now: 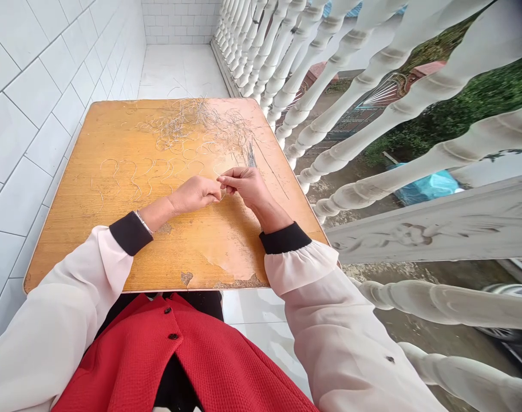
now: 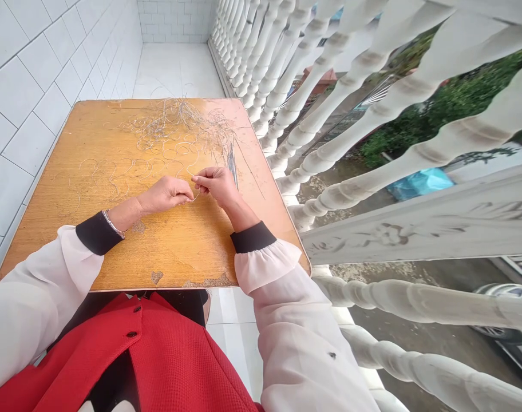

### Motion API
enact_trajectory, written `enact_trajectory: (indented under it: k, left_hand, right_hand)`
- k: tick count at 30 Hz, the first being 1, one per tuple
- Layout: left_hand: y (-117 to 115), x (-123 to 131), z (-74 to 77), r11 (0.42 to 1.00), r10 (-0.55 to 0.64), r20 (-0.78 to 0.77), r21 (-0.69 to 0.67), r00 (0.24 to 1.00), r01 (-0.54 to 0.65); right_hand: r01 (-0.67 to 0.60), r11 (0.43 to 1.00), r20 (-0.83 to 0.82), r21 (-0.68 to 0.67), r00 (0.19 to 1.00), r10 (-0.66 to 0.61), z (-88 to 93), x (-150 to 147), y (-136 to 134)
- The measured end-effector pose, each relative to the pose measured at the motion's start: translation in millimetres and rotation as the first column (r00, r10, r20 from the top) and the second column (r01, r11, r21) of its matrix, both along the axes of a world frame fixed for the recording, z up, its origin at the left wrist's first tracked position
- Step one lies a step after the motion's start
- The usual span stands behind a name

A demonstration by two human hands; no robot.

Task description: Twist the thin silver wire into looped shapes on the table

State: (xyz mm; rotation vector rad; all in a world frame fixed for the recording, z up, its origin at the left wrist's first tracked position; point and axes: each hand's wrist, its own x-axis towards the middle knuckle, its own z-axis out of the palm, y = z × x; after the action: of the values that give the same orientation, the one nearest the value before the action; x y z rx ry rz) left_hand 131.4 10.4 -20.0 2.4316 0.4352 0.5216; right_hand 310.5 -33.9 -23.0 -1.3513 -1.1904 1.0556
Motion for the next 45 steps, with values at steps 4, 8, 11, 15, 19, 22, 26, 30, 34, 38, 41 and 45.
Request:
enact_trajectory:
  k: [4,8,11,15,19,22,26,30,34,38,41,45]
  left_hand:
    - [0.0,-0.6,-1.7,0.999,0.039,-0.024,0.023,0.999,-0.038]
    - [-0.2,-4.3,-6.1,0.981,0.196,-0.039,0.003,0.980,-0.196]
    - [2.6,-7.2,-9.9,0.933,0.353,-0.057,-0.060,0.934,-0.356]
    - [2.2,-6.0,-9.1,0.896,0.435,-0.059,-0.071,0.899,-0.438]
    - [-8.9,1.8,-2.1,0.937,0.339,-0.100,0.127,0.935,-0.326]
    - [-17.6,8.6,1.2,0.920,0.306,-0.176,0.306,0.936,-0.244]
    - [-22.3,13.7,0.9,0.883,0.330,-0.259,0.425,0.908,-0.200]
    - [-20.4,14.7,-3.3,0.867,0.358,-0.251,0.447,0.899,-0.221]
    - [-16.5,15.1,-7.6,0.873,0.383,-0.217,0.402,0.898,-0.276]
    - [-14.0,12.5,-7.3,0.897,0.378,-0.173,0.309,0.909,-0.314]
    - [-13.7,9.2,-4.3,0.918,0.343,-0.164,0.266,0.925,-0.294]
    - [-16.4,9.1,-0.9,0.905,0.341,-0.202,0.336,0.918,-0.262]
  right_hand:
    - [0.035,0.999,0.051,-0.014,0.998,-0.034,1.3,1.2,0.9]
    - [0.150,0.988,0.177,-0.028,0.974,-0.143,0.3,3.6,3.0]
    - [0.238,0.971,0.250,-0.013,0.941,-0.227,0.1,4.3,3.5]
    - [0.267,0.963,0.301,0.034,0.916,-0.265,-1.3,3.4,2.9]
    - [0.257,0.964,0.315,0.066,0.911,-0.264,-6.0,3.6,3.2]
    - [0.263,0.962,0.300,0.075,0.914,-0.273,-8.8,4.4,4.2]
    - [0.267,0.962,0.258,0.055,0.927,-0.272,-5.4,2.2,3.7]
    - [0.270,0.963,0.187,0.011,0.945,-0.267,3.2,-3.8,0.7]
    - [0.264,0.964,0.144,-0.012,0.955,-0.260,4.8,-6.2,0.6]
    - [0.252,0.968,0.107,-0.016,0.963,-0.249,0.4,-3.4,2.9]
    - [0.251,0.968,0.103,0.003,0.963,-0.250,-0.8,-1.2,2.8]
    - [0.245,0.969,0.131,0.027,0.960,-0.247,-1.4,0.4,1.8]
